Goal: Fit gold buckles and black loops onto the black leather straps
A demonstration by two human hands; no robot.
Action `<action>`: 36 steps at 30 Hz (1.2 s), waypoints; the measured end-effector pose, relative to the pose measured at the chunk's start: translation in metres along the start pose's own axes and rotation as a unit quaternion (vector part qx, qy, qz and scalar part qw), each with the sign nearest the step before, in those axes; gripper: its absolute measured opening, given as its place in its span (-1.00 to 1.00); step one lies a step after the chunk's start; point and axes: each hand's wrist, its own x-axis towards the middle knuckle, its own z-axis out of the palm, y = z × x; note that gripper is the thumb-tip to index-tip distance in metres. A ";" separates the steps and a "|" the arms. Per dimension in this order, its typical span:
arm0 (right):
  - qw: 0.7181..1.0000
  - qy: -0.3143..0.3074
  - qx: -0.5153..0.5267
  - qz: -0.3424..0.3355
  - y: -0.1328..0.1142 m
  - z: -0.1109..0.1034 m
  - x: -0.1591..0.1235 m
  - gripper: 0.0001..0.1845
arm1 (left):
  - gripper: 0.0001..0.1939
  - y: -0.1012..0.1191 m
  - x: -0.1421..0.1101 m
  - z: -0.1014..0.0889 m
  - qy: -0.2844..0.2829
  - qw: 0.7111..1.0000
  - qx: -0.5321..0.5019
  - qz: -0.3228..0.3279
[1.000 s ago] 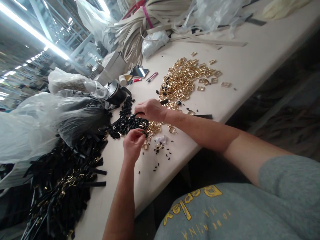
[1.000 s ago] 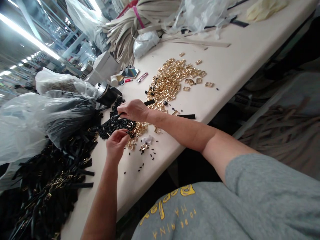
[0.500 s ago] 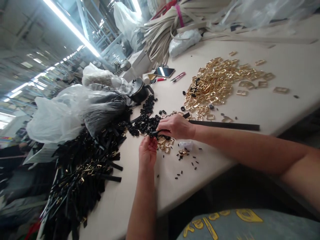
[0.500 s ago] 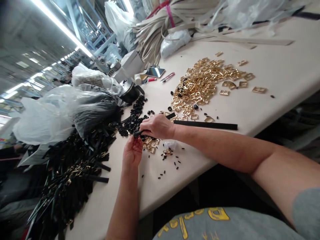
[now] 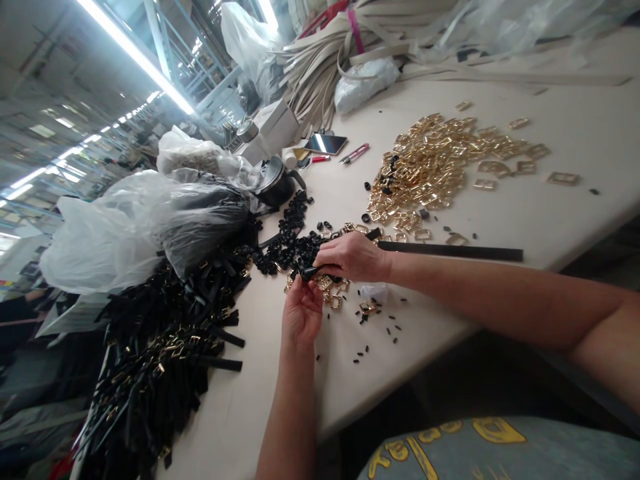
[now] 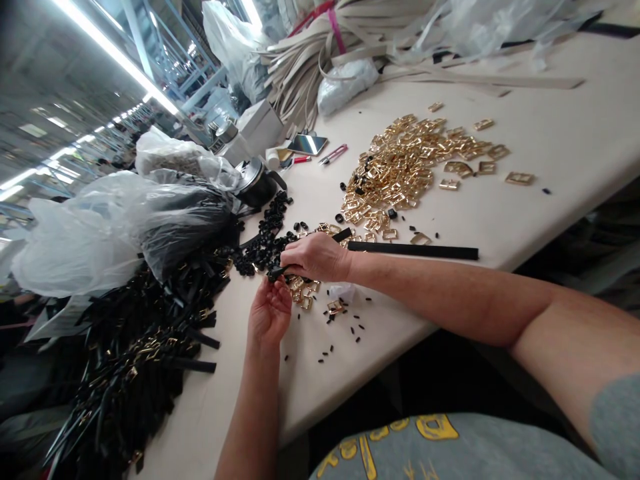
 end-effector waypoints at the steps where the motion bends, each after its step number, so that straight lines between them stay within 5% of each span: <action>1: 1.000 -0.001 -0.007 -0.005 0.001 0.000 0.000 -0.71 | -0.91 0.000 0.000 0.000 0.004 1.000 0.004 0.005; 6: 0.999 -0.015 -0.040 -0.031 0.001 -0.001 0.000 -0.69 | -0.82 -0.003 0.004 -0.004 0.013 0.995 0.056 0.078; 14: 0.992 -0.048 -0.096 -0.065 -0.004 -0.008 0.003 -0.66 | -0.57 0.002 0.010 -0.012 -0.058 0.969 0.175 0.164; 21: 0.992 -0.059 -0.043 -0.101 -0.008 -0.011 0.004 -0.67 | -0.58 0.009 0.007 -0.017 -0.129 0.971 0.181 0.084; 28: 0.995 -0.090 -0.031 0.001 -0.011 -0.005 0.003 -0.76 | -0.60 0.003 0.007 -0.015 -0.057 0.952 0.218 0.205; 32: 0.993 -0.095 -0.024 0.070 -0.013 -0.006 0.004 -0.65 | -0.61 0.004 0.011 -0.020 -0.020 0.949 0.207 0.237; 36: 0.991 -0.122 -0.021 0.042 -0.016 -0.004 0.004 -0.70 | -0.62 -0.005 0.013 -0.018 -0.048 0.941 0.241 0.231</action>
